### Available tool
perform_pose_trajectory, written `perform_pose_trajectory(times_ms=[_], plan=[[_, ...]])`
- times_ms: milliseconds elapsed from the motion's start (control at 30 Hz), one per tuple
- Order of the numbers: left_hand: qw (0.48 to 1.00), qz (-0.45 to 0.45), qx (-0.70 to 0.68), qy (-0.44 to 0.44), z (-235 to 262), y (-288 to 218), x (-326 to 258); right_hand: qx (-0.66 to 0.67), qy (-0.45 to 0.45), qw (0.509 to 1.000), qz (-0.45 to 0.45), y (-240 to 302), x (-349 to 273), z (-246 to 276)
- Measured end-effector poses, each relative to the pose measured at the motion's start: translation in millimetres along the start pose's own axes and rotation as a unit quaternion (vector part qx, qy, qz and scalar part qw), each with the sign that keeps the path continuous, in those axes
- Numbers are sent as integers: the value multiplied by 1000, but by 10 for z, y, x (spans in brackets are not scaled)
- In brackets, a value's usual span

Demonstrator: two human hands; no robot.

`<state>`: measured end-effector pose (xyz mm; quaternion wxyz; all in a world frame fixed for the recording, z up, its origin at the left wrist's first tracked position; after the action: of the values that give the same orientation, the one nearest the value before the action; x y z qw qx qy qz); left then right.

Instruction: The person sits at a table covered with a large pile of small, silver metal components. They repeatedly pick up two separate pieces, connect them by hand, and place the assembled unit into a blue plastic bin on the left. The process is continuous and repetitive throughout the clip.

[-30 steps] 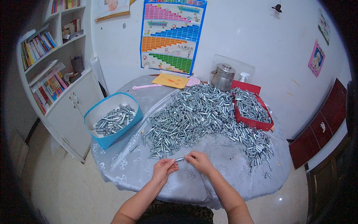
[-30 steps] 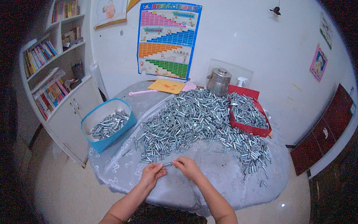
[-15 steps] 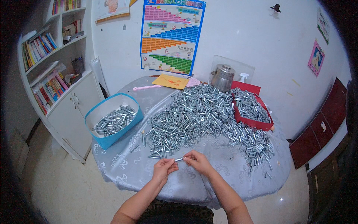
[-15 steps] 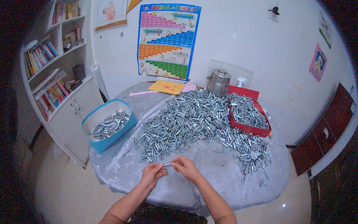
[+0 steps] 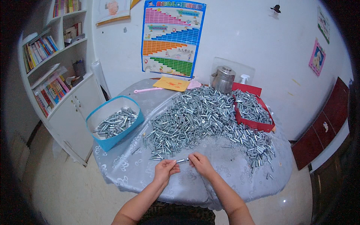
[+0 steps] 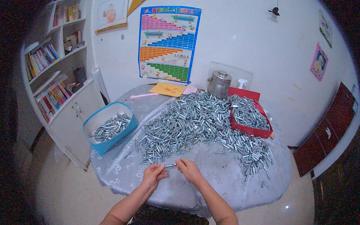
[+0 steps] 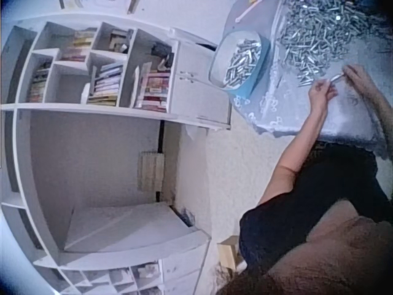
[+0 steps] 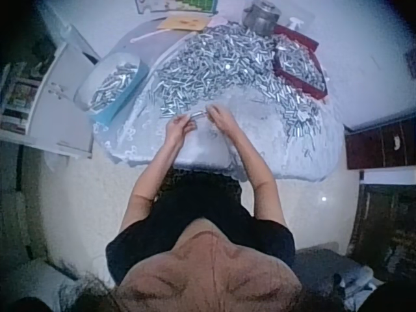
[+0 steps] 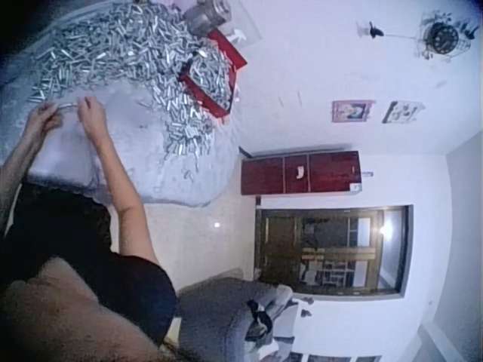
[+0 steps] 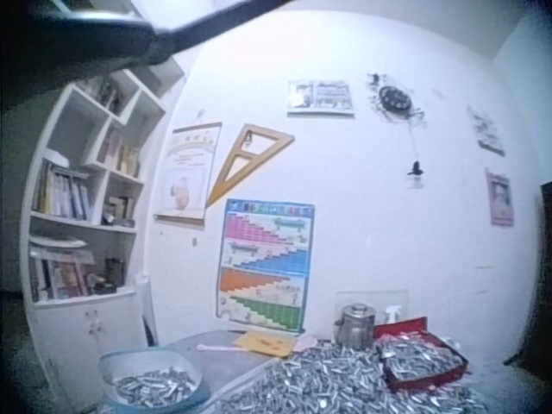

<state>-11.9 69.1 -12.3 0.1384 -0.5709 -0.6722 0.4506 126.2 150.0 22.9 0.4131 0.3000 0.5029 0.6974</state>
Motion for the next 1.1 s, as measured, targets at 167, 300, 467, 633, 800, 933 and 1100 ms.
perform_pose_trajectory(times_ms=[167, 300, 467, 633, 800, 933, 1100], plan=[[1000, 6, 0, -16, 64, 21, 55, 68, 27, 996, 46, 161, -46, -81], [1000, -19, -1, 4, -2, -20, -4, 24, 46, 998, -28, 59, -36, -69], [1000, -14, -5, -10, 0, -33, 34, 131, -25, 991, -4, 214, -53, -34], [1000, -10, -9, -25, 53, -30, 79, 72, 13, 997, -15, -30, 16, -7], [999, -11, -17, -28, 72, -62, 92, 76, 14, 997, -8, 81, 6, -50], [999, -15, -26, -34, 101, -86, 107, 83, 23, 996, 0, 117, 19, -79], [999, -25, -18, -40, 121, -104, 128, 77, 28, 997, -1, 54, 51, -89]])
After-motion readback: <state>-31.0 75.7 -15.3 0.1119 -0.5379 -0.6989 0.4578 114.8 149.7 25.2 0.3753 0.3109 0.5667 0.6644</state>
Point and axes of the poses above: each hand's wrist, its own x-axis towards the middle knuckle, its own z-axis out of the back of the hand, y = z × x, the point moved 8 cm from there along x, towards the middle knuckle, and after that the axes turned 4 degrees about -y, right-handed, at the moved point
